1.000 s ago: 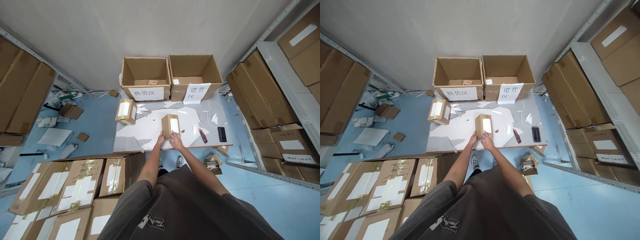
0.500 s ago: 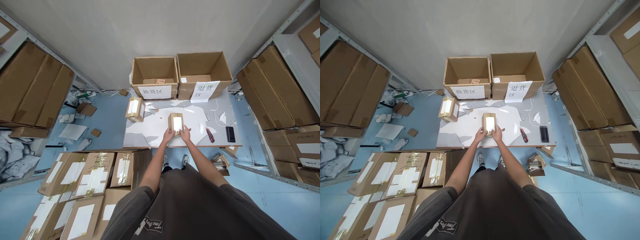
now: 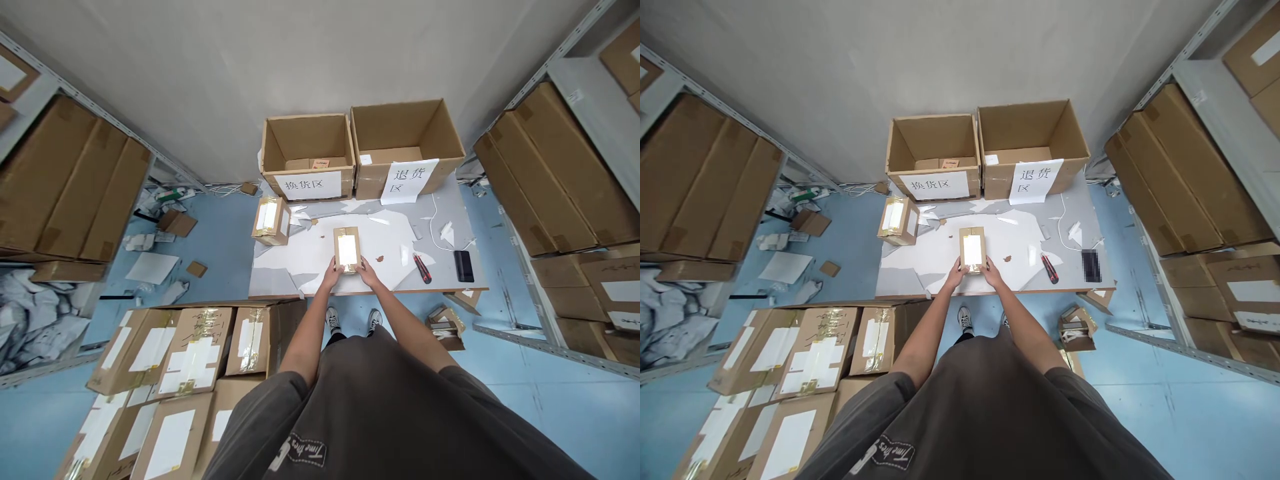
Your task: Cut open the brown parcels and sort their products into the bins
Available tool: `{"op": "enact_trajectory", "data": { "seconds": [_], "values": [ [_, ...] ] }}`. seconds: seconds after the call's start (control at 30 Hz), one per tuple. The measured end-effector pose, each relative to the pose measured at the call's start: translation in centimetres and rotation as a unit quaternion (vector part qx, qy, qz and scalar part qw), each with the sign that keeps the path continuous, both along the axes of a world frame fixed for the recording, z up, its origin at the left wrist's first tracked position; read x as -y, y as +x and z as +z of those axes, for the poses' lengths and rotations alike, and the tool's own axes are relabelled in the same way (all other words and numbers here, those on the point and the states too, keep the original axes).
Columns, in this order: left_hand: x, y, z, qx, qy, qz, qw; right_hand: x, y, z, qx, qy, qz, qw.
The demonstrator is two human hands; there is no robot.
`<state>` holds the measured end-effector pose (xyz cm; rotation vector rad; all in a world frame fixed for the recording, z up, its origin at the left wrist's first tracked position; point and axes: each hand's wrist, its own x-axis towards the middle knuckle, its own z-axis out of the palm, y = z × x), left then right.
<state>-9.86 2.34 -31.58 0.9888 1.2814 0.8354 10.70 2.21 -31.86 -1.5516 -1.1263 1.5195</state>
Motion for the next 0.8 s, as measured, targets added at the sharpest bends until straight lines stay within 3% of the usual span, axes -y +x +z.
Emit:
{"op": "enact_trajectory", "data": {
  "seconds": [0.23, 0.33, 0.43, 0.53, 0.7, 0.8],
  "values": [
    [-0.1, 1.2, 0.0, 0.075, -0.002, 0.016, 0.997, 1.0, 0.9, 0.3, 0.063, 0.035, 0.003, 0.997],
    [0.2, 1.8, -0.7, 0.125, -0.065, 0.033, 0.989, 1.2, 1.9, 0.8, 0.112, 0.076, 0.006, 0.991],
    [0.4, 2.4, -1.7, 0.17, -0.13, 0.065, 0.975, 1.5, 2.3, 1.3, 0.162, 0.115, 0.044, 0.979],
    [0.5, 2.7, -2.5, 0.19, -0.139, 0.094, 0.967, 2.1, 1.9, 1.6, 0.206, 0.128, 0.103, 0.965],
    [0.7, 2.0, -2.9, 0.047, -0.17, 0.141, 0.974, 2.9, -0.1, 1.9, 0.253, 0.14, 0.222, 0.931],
    [0.9, 1.1, -2.9, -0.044, -0.138, 0.115, 0.983, 3.0, -1.4, 2.2, 0.28, 0.134, 0.259, 0.915]
  ]
}}
